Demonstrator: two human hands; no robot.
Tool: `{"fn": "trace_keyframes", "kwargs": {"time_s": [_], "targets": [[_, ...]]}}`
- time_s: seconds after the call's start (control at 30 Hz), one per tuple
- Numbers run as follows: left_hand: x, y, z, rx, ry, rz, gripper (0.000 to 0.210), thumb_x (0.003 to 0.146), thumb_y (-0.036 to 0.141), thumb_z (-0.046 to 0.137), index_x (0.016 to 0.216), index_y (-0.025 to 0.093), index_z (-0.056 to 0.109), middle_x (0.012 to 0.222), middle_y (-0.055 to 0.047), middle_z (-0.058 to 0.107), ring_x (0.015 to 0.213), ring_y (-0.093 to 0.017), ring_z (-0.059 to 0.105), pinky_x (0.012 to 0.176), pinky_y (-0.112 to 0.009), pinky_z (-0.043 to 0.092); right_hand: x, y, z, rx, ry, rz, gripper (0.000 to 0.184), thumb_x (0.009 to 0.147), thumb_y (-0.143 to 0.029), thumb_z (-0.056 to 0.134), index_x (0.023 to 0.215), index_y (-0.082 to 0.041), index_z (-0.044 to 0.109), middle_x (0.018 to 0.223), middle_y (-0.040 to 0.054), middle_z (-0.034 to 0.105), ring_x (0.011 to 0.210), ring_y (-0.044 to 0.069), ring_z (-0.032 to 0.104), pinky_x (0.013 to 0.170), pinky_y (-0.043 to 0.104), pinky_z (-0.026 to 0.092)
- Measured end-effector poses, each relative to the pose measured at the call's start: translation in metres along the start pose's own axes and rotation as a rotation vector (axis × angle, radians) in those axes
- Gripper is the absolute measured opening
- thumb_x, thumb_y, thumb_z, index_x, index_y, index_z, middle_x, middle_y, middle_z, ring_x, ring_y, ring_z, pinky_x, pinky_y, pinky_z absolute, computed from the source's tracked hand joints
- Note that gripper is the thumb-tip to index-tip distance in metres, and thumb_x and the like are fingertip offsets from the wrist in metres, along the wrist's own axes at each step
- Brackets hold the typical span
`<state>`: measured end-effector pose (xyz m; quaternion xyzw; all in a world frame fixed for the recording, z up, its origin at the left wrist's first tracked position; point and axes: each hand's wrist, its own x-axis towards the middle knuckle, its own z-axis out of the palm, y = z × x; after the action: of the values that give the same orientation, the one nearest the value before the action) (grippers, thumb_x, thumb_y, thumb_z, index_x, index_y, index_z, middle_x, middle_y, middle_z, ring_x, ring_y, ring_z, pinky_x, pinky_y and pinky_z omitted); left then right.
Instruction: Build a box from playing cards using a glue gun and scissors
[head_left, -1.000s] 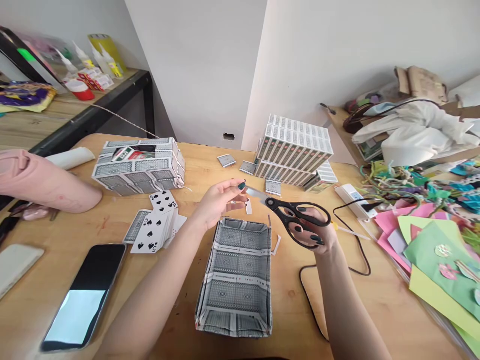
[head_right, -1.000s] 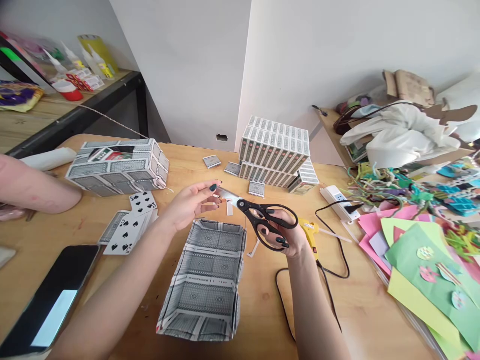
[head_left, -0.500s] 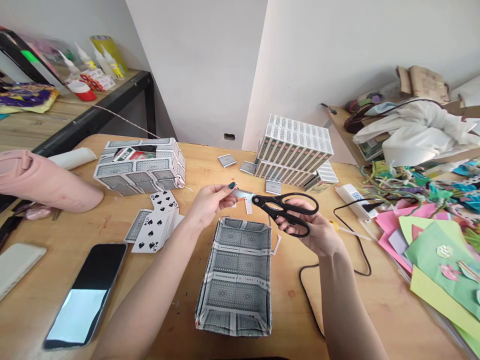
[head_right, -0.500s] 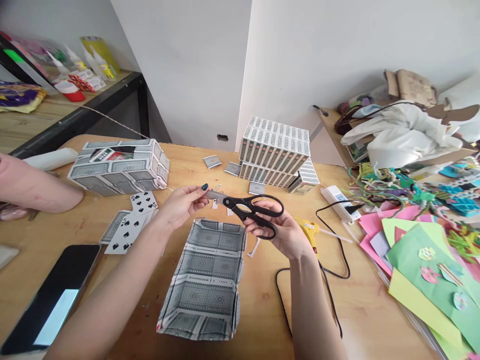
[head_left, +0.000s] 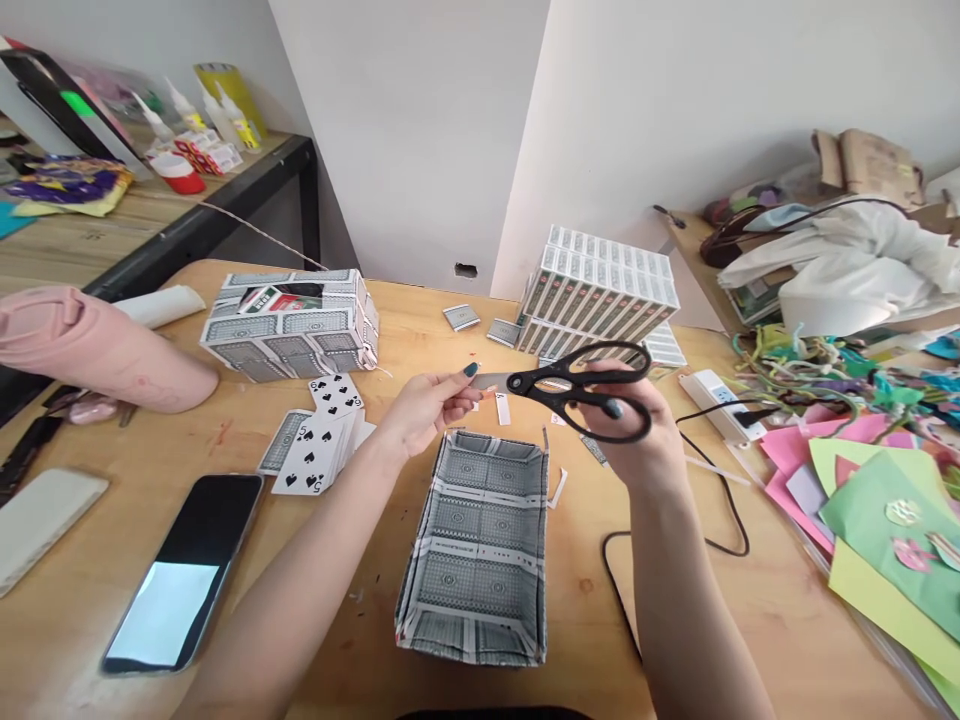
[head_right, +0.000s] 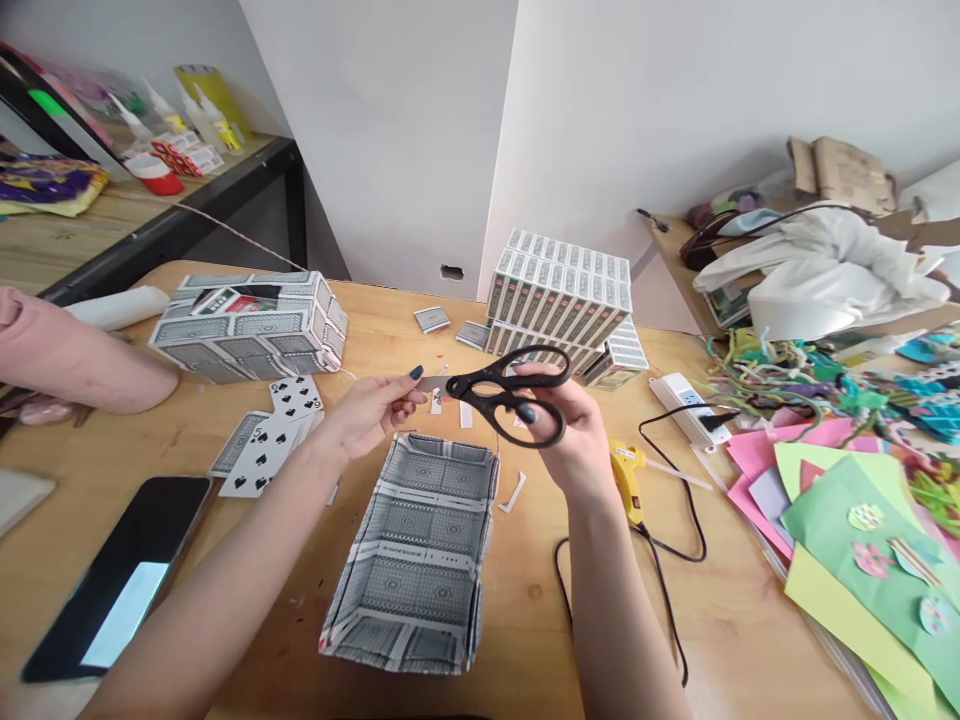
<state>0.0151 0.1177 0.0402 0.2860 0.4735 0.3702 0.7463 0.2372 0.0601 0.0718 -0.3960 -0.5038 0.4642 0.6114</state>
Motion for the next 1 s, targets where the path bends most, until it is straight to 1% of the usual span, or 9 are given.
{"fn": "trace_keyframes", "kwargs": {"time_s": [0.1,0.2,0.27,0.33,0.4,0.5,0.63,0.83,1.0], "targets": [[-0.007,-0.001,-0.009,0.282,0.042,0.081,0.023,0.078,0.026,0.060,0.059,0.012,0.057,0.055,0.000,0.058,0.042,-0.004,0.047,0.041,-0.016,0.037,0.011,-0.006,0.007,0.002,0.058,-0.107,0.020,0.067,-0.033,0.070,0.085,-0.025,0.067,0.091,0.0007,0.064,0.091,0.019,0.061,0.084,0.037,0.050],[-0.025,-0.001,-0.017,0.720,0.172,0.301,0.025,0.084,0.027,0.049,0.063,0.014,0.058,0.060,-0.002,0.061,0.046,-0.009,0.051,0.049,-0.023,0.042,0.020,-0.018,0.010,0.013,0.100,-0.130,0.021,0.066,-0.031,0.071,0.086,-0.026,0.064,0.086,-0.0008,0.064,0.088,0.019,0.062,0.087,0.040,0.049],[-0.039,-0.005,-0.018,0.998,0.218,0.542,0.019,0.085,0.024,0.047,0.077,0.018,0.063,0.071,-0.002,0.065,0.061,-0.014,0.057,0.064,-0.029,0.046,0.022,-0.026,0.013,-0.016,0.132,-0.117,0.018,0.067,-0.028,0.070,0.083,-0.026,0.062,0.084,-0.0012,0.063,0.087,0.018,0.063,0.088,0.040,0.048],[-0.051,-0.013,-0.016,1.189,0.179,0.766,0.017,0.083,0.022,0.050,0.089,0.021,0.066,0.090,-0.005,0.065,0.088,-0.020,0.057,0.081,-0.035,0.044,0.022,-0.032,0.019,-0.036,0.116,-0.095,0.014,0.070,-0.025,0.069,0.081,-0.027,0.062,0.086,-0.0006,0.063,0.089,0.017,0.062,0.089,0.038,0.048],[-0.058,-0.023,-0.014,1.308,0.128,0.861,0.021,0.084,0.017,0.047,0.091,0.022,0.067,0.105,-0.006,0.061,0.103,-0.023,0.051,0.088,-0.040,0.041,0.021,-0.034,0.026,-0.011,0.066,-0.073,0.014,0.070,-0.024,0.069,0.082,-0.027,0.062,0.089,0.0000,0.063,0.092,0.017,0.061,0.088,0.036,0.048],[-0.059,-0.036,-0.011,1.384,0.131,0.841,0.022,0.083,0.015,0.048,0.090,0.022,0.067,0.110,-0.007,0.058,0.108,-0.024,0.049,0.090,-0.041,0.041,0.021,-0.033,0.035,0.067,-0.025,-0.049,0.017,0.068,-0.025,0.071,0.083,-0.026,0.062,0.083,0.0005,0.061,0.079,0.015,0.060,0.075,0.032,0.052],[-0.056,-0.041,-0.011,1.324,0.110,0.701,0.023,0.083,0.012,0.045,0.092,0.021,0.064,0.104,-0.005,0.060,0.095,-0.020,0.057,0.083,-0.034,0.046,0.030,-0.027,0.041,0.152,-0.256,-0.050,0.019,0.064,-0.029,0.073,0.078,-0.022,0.062,0.066,-0.0012,0.053,0.057,0.010,0.052,0.051,0.024,0.049],[-0.055,-0.043,-0.011,1.158,0.166,0.538,0.016,0.079,0.012,0.050,0.091,0.020,0.054,0.099,-0.006,0.063,0.092,-0.022,0.061,0.079,-0.034,0.046,0.053,-0.016,0.049,0.189,-0.628,-0.022,0.017,0.064,-0.029,0.071,0.075,-0.019,0.064,0.062,-0.0002,0.056,0.055,0.011,0.054,0.050,0.023,0.047],[-0.051,-0.044,-0.013,0.872,0.164,0.380,0.038,0.073,0.012,0.055,0.109,0.019,0.043,0.107,-0.008,0.063,0.095,-0.021,0.061,0.084,-0.035,0.045,0.072,-0.010,0.057,0.245,-0.900,-0.015,0.017,0.066,-0.027,0.069,0.079,-0.017,0.066,0.062,0.0007,0.059,0.056,0.011,0.055,0.053,0.024,0.046]]}}
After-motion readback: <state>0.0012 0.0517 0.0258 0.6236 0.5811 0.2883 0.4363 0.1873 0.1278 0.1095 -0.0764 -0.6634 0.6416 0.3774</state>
